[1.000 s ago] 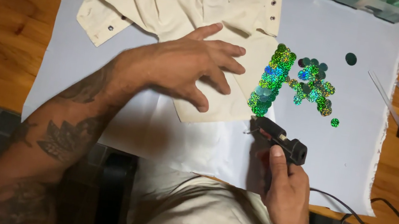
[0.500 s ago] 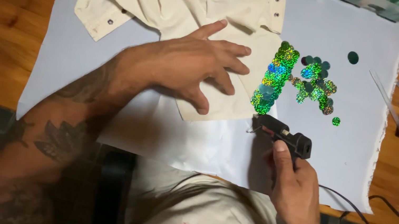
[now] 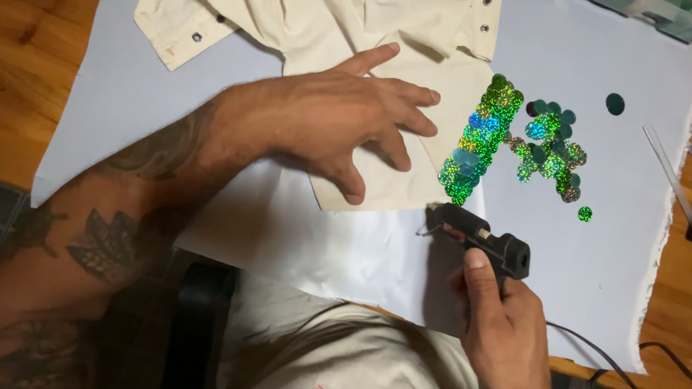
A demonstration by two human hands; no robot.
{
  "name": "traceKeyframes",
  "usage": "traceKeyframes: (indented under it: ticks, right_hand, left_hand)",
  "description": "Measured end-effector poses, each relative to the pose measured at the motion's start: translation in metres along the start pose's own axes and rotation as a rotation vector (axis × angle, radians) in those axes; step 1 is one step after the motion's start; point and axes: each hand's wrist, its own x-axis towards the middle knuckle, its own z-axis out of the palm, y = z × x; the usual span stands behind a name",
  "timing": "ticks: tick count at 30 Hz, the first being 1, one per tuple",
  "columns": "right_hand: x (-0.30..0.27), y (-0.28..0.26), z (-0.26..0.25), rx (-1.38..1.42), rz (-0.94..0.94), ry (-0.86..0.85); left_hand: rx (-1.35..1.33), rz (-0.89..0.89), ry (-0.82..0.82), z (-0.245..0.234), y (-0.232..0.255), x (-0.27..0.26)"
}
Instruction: Decorating a white garment by gluing green sequins onto it using a hot glue gun.
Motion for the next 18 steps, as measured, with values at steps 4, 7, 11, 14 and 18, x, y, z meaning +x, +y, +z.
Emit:
traceKeyframes:
  ticks: [4,7,11,14,18]
  right_hand:
    - [0.0014,0.0004,-0.0048,0.025,0.025,0.025]
    - [0.0020,-0.0013,-0.0079,0.011,0.101,0.031]
    - [0.0029,0.0016,-0.0087,0.093,0.043,0.028]
    - [0.0007,-0.0017,-0.0089,0.089,0.055,0.030]
    - [0.0002,-0.0027,-0.0064,0.000,0.114,0.032]
  left_hand:
    - [-0.013,-0.043,-0.035,-0.0036,0.0040,0.0004]
    - [-0.035,-0.061,-0.044,-0.0024,0.0021,0.0010]
    - [-0.036,-0.041,-0.020,0.0033,-0.0039,0.0023]
    - [-0.040,-0.050,-0.027,0.0011,-0.0013,0.0008]
    - [-0.028,-0.041,-0.021,0.0038,-0.0034,0.0010]
